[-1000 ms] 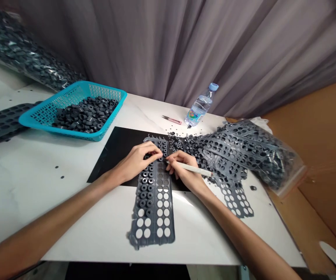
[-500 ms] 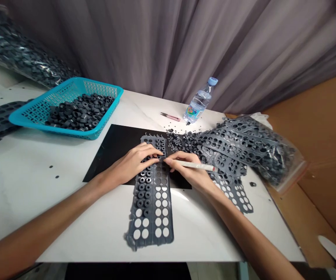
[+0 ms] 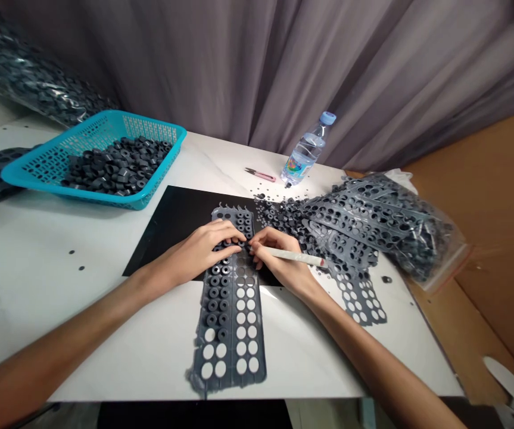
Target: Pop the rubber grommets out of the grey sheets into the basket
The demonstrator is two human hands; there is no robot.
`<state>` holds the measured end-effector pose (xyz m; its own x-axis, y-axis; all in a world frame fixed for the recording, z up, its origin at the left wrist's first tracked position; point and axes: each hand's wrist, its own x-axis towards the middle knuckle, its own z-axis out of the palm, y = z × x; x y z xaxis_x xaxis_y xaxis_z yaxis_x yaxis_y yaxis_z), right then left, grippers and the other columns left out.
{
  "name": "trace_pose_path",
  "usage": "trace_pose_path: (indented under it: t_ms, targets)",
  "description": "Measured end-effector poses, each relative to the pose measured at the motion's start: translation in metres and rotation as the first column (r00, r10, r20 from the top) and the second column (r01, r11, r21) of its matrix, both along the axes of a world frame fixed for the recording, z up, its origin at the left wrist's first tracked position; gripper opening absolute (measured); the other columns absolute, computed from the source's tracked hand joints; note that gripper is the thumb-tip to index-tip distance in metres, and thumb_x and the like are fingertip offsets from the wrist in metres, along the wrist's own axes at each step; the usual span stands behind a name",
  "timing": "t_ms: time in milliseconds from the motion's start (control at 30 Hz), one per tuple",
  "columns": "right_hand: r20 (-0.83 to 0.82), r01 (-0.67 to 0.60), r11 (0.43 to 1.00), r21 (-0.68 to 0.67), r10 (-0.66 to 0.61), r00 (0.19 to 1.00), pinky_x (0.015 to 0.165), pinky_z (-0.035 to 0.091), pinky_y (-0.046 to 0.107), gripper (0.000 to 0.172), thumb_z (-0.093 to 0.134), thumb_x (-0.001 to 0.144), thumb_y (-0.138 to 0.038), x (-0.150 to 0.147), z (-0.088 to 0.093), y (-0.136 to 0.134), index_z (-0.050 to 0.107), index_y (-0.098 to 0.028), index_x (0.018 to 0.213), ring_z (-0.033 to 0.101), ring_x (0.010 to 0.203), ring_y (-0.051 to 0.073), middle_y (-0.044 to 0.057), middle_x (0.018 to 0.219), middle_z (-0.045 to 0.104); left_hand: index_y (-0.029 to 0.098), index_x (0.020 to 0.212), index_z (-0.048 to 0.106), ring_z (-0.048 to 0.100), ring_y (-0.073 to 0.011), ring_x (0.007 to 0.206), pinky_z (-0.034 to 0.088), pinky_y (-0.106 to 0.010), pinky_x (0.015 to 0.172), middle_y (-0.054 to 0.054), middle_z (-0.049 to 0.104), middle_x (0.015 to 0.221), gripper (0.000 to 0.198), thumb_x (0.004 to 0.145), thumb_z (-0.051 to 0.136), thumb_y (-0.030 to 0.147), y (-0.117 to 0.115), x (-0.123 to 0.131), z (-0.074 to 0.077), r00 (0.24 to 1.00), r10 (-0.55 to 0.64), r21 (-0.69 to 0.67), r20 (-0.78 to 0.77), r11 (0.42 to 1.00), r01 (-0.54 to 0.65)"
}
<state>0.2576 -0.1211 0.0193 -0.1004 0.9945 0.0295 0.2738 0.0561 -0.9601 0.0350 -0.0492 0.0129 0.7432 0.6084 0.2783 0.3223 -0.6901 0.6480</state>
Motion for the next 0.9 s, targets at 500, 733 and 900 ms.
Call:
trace_pose_path:
  t_ms: [500, 733, 900]
  targets:
    - [0.152, -0.03, 0.999, 0.037, 0.024, 0.988, 0.055, 0.037, 0.023, 0.013, 0.063, 0.096, -0.029, -0.002, 0.0, -0.004, 0.066, -0.02, 0.087, 0.051, 0.062, 0.013, -0.003, 0.071, 0.057, 0.018, 0.109, 0.066, 0.066, -0.0244, 0.105, 0.05, -0.042, 0.102, -0.008, 0.069, 0.11, 0.024, 0.109, 0.042, 0.017, -0.016, 0.009, 0.012, 0.995, 0.093, 0.276, -0.03, 0.958, -0.082]
    - [-0.15, 0.018, 0.999, -0.031, -0.023, 0.988, 0.054, 0.05, 0.024, 0.011, 0.066, 0.095, -0.029, 0.002, -0.006, 0.0, 0.068, -0.019, 0.093, 0.06, 0.06, 0.012, 0.001, 0.081, 0.068, 0.019, 0.106, 0.069, 0.071, -0.0228, 0.111, 0.057, -0.04, 0.106, -0.01, 0.074, 0.12, 0.017, 0.104, 0.061, 0.034, 0.003, -0.006, 0.041, 0.806, 0.402, -0.59, 0.435, 0.803, -0.083]
    - [-0.191, 0.141, 0.99, -0.016, -0.142, 0.971, 0.053, 0.054, 0.025, 0.02, 0.07, 0.095, -0.039, 0.005, -0.009, 0.003, 0.067, -0.019, 0.097, 0.062, 0.058, 0.013, 0.003, 0.08, 0.071, 0.017, 0.115, 0.074, 0.071, -0.0261, 0.124, 0.05, -0.04, 0.118, -0.012, 0.077, 0.125, 0.017, 0.102, 0.065, 0.025, -0.006, -0.01, 0.034, 0.835, 0.421, -0.853, 0.354, 0.511, 0.104]
